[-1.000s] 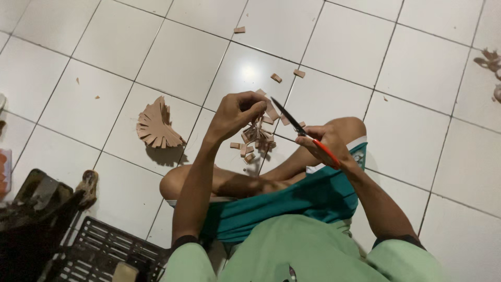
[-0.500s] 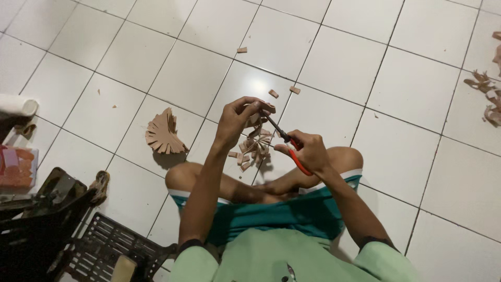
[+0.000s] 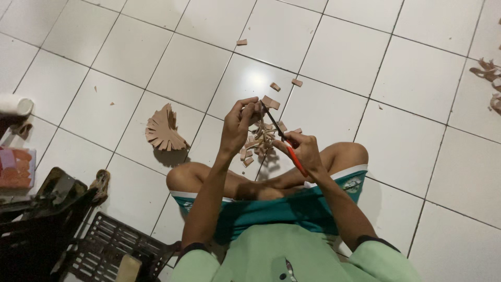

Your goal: The person sits on the floor and uses scissors to cut a stack of star-shaped leather pieces into smaller rectangular strips. The person gathers the cut pieces and places them in a pile on the floor.

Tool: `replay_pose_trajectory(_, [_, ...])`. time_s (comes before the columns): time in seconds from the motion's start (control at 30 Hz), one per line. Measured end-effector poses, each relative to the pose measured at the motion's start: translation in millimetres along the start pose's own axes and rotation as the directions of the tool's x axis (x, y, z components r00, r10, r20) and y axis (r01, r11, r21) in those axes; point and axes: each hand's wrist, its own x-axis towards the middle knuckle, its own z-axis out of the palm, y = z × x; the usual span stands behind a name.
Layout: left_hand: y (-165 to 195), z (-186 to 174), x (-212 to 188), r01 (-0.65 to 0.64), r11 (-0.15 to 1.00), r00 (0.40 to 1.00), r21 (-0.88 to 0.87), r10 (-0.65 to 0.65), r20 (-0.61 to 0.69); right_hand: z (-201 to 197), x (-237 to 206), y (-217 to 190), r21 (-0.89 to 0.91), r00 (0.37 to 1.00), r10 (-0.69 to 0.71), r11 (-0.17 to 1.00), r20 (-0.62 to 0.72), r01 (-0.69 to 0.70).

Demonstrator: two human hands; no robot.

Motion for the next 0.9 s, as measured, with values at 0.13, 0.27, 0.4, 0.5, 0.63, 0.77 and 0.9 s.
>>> replay_pose_trajectory(0.13, [15, 0, 3, -0.006, 1.0, 1.0, 0.025, 0.006, -0.016, -1, -4, -10, -0.067, 0.998, -0.026, 0.997, -0.053, 0.023])
replay_pose_trajectory(0.27, [29, -1, 3, -0.061, 0.971, 0.997, 0.231, 0.072, -0.04, -9, -4, -19, -0.258, 0.988, -0.153, 0.956, -0.038, 0.138])
replay_pose_trajectory(0.4, [30, -2, 7, -0.191, 0.928, 0.982, 0.321, 0.179, 0.068, -13, -8, -24, -0.42, 0.947, -0.316, 0.867, -0.052, 0.266])
replay_pose_trajectory(0.5, [21, -2, 5, -0.115, 0.949, 0.993, 0.294, 0.105, 0.05, -10, -13, -24, -0.395, 0.966, -0.251, 0.894, -0.057, 0.209])
replay_pose_trajectory(0.63, [1, 3, -5, -0.01, 0.978, 1.0, 0.207, 0.013, -0.015, -2, -17, -17, -0.253, 0.98, -0.173, 0.957, -0.095, 0.145])
replay_pose_trajectory(0.77, [-17, 9, -16, -0.013, 0.999, 0.999, 0.035, 0.014, -0.038, 1, -18, -8, -0.118, 0.987, -0.146, 0.984, -0.07, 0.137])
replay_pose_trajectory(0.9, [-9, 3, -13, -0.076, 0.997, 0.996, 0.001, 0.076, -0.041, -2, -18, -7, -0.129, 0.995, -0.076, 0.989, -0.058, 0.068])
